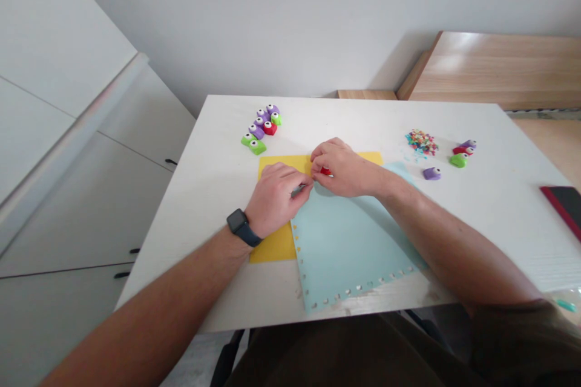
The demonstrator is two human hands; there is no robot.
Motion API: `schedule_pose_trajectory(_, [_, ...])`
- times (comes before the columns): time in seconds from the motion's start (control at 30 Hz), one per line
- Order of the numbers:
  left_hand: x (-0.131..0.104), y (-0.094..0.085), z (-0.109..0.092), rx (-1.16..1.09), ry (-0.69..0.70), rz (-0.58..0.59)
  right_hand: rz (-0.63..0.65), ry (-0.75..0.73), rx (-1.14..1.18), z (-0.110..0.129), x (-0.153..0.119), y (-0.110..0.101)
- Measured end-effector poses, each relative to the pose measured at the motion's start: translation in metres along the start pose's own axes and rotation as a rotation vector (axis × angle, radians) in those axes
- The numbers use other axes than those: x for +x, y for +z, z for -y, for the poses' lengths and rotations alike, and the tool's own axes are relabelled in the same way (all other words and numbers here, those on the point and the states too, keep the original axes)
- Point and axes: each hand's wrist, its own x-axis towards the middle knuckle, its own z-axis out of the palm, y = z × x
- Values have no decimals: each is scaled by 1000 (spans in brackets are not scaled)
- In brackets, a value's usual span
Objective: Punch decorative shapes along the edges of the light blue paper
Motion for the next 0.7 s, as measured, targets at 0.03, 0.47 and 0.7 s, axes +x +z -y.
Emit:
schedule_pose_trajectory(0.03, [0,0,0,0,-2,1,1,1,2,0,0,0])
schedule_pose_trajectory(0.47, [0,0,0,14,-2,-8,33,-6,21,2,1,-4])
schedule_pose_trajectory(0.7, [0,0,0,7,5,2,-31,-13,5,-2,2,1])
